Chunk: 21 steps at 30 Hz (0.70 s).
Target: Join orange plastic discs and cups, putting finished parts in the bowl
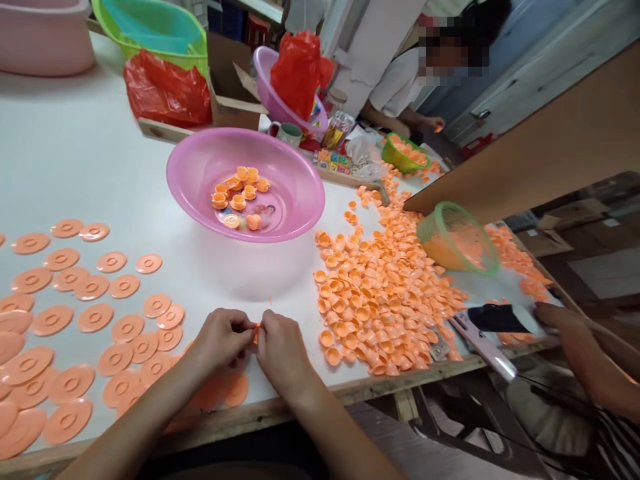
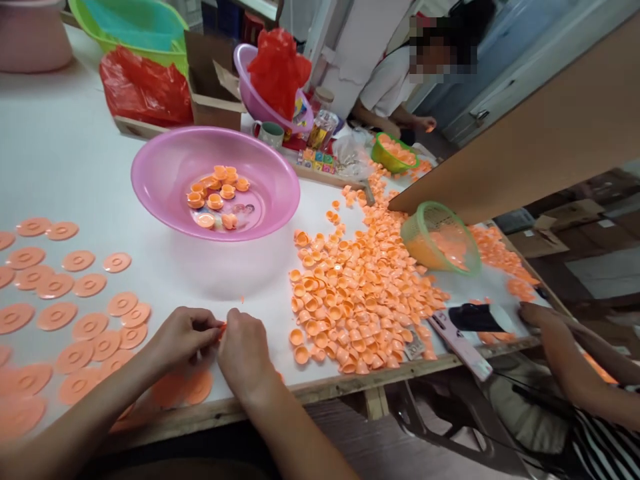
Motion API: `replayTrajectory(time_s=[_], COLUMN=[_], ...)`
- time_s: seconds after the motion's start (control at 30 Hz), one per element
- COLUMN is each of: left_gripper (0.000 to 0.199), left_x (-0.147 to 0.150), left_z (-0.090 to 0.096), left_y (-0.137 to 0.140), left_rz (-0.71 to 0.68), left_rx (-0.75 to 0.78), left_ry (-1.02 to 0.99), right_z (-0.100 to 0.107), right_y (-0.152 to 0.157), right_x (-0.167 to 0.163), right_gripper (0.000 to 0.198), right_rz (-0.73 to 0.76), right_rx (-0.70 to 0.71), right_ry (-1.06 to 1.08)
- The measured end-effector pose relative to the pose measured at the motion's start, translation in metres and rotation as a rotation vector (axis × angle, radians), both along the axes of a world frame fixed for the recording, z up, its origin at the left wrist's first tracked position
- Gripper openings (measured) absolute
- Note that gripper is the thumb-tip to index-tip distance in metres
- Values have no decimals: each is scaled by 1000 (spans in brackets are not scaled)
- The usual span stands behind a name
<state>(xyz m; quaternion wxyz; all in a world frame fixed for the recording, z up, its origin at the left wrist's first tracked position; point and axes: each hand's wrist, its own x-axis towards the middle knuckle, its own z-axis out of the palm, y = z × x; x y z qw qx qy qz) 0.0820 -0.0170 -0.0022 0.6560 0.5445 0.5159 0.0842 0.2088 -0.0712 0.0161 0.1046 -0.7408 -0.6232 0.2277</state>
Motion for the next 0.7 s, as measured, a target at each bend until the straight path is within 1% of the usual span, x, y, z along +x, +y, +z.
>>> replayTrajectory(time_s=[0.07,0.13,0.23,0.3,0.37,0.43,0.5,0.53,0.57,0.63,0.67,0.7], left_gripper=[23,23,20,29,39,38,38,40,42,45,45,44], left_x=[0,-1,-6,-9,-12,-14,-17,-19,-21,-26,-28,-31], left_z=[-1,-1,0,-1,-2,-1,4,8,12,21,25,28], left_y=[-1,-2,-9,-17,-26,-33,-36,-36,-35,-32,-32,-32], left_rz=[6,13,69,151,226,299,375,408,427,449,459,473], left_rx=[53,142,320,385,334,240,166,124,72,-53,-111,-158], left_ry=[6,9,13,-19,-122,-249,-350,-393,-441,-549,-602,-652], right_z=[2,1,-8,-17,-21,-20,-13,-9,-5,1,3,4], right_y=[1,0,-8,-17,-28,-35,-33,-27,-18,5,18,30], right_x=[-1,0,3,1,-3,-3,8,19,33,66,82,97], right_gripper=[14,15,17,18,18,19,21,22,22,22,23,24], right_rz=[15,-13,-83,-110,-118,-85,-29,-27,-54,-180,-237,-267], right_rx=[-16,22,152,254,353,406,423,442,473,536,529,484], right_ry=[-49,-41,124,288,416,489,517,500,453,257,114,-31])
